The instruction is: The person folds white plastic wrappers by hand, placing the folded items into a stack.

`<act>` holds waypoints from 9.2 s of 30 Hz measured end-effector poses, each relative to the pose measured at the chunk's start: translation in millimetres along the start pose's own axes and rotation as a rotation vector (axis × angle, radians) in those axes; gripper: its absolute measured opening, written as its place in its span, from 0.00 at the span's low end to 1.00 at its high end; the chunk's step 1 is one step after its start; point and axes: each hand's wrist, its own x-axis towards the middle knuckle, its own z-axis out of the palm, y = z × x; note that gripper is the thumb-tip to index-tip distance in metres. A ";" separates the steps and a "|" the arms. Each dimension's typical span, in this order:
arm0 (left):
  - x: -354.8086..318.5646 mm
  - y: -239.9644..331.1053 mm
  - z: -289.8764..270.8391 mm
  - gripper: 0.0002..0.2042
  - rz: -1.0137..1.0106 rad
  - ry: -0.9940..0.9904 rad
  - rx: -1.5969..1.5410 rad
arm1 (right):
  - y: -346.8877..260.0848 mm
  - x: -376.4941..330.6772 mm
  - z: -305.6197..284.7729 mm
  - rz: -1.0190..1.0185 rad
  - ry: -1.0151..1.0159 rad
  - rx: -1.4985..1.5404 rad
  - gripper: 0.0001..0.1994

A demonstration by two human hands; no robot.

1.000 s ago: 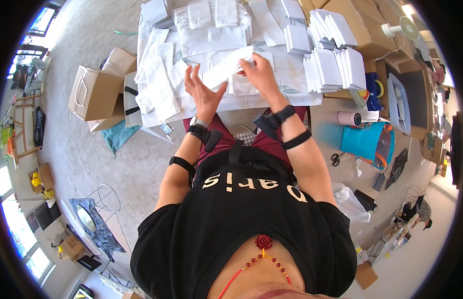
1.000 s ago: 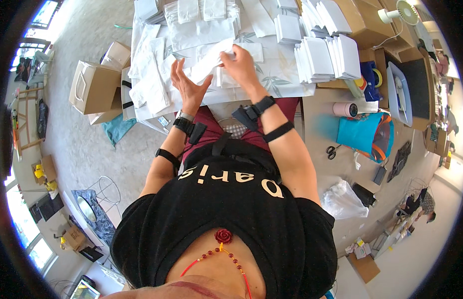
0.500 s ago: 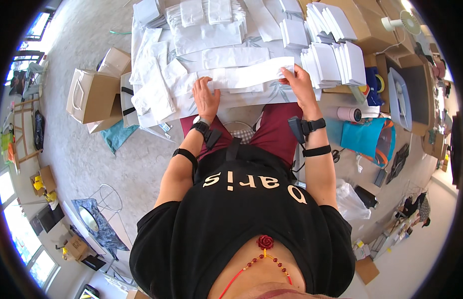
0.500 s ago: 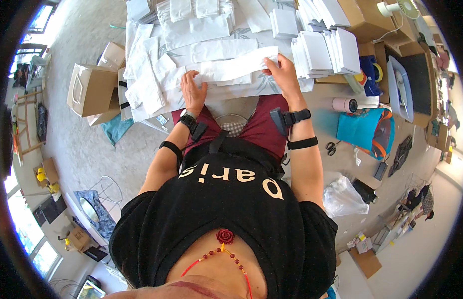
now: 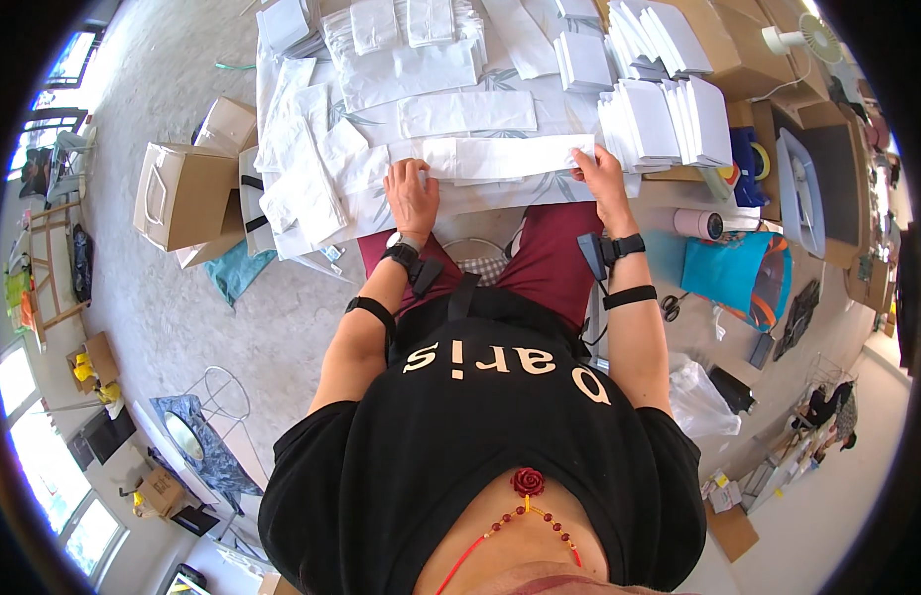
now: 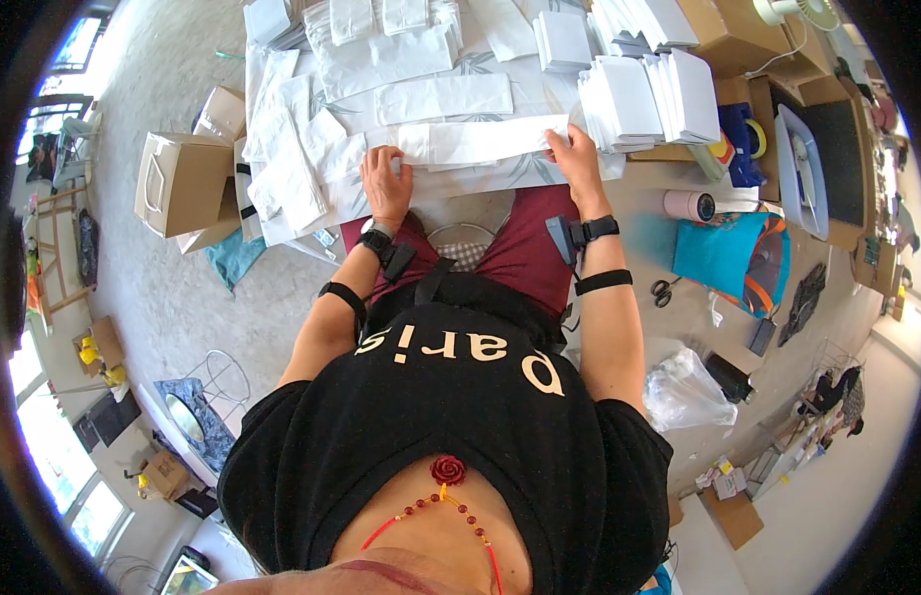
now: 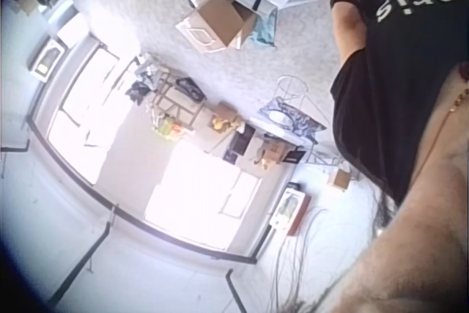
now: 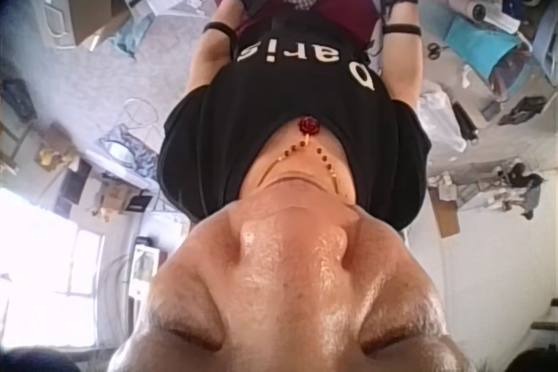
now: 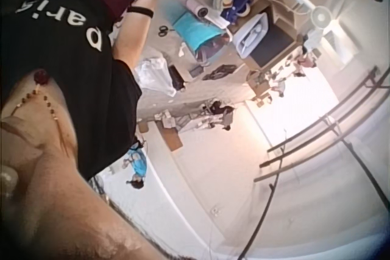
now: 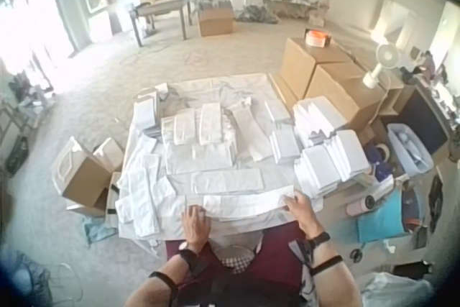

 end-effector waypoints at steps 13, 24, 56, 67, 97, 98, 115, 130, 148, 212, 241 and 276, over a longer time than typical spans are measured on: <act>-0.5 2.2 1.7 0.14 0.012 0.005 0.007 | 79.1 28.8 2.1 -0.141 0.287 -0.364 0.18; -0.4 2.0 2.5 0.14 0.005 0.000 0.007 | 53.9 7.0 22.2 -0.283 0.465 -0.670 0.25; 7.1 11.4 -11.3 0.11 -0.638 0.077 -0.927 | 24.8 1.6 162.3 -0.648 -0.110 -0.551 0.21; 5.4 43.2 -0.5 0.16 -0.618 0.001 -1.172 | 27.6 1.3 159.0 -0.674 -0.144 -0.631 0.28; 15.4 64.2 15.0 0.31 -0.346 -0.464 -0.570 | 17.4 -5.6 107.9 -0.221 0.119 -0.352 0.19; 16.5 61.8 14.4 0.30 -0.362 -0.460 -0.609 | 20.4 -4.4 108.5 -0.260 0.125 -0.372 0.19; 7.7 51.9 6.7 0.36 0.313 -0.462 0.088 | 31.4 4.5 113.5 -0.427 0.209 -0.481 0.19; 21.0 41.7 14.9 0.24 0.399 -0.465 0.149 | 33.9 -11.1 127.7 -0.613 -0.002 -0.590 0.11; 124.7 72.1 122.0 0.06 0.304 -0.471 0.051 | 44.5 -6.1 124.1 -0.603 -0.022 -0.539 0.09; 29.2 36.1 -5.5 0.10 -0.340 -0.219 -0.738 | -22.7 -42.2 168.9 -0.366 0.028 -0.086 0.06; 48.2 64.2 -25.8 0.07 -0.027 -0.130 -0.485 | -32.7 -37.1 161.5 -0.442 0.083 -0.145 0.07; 55.6 71.8 -31.5 0.07 0.012 -0.092 -0.418 | -36.1 -35.1 157.3 -0.376 0.065 -0.097 0.06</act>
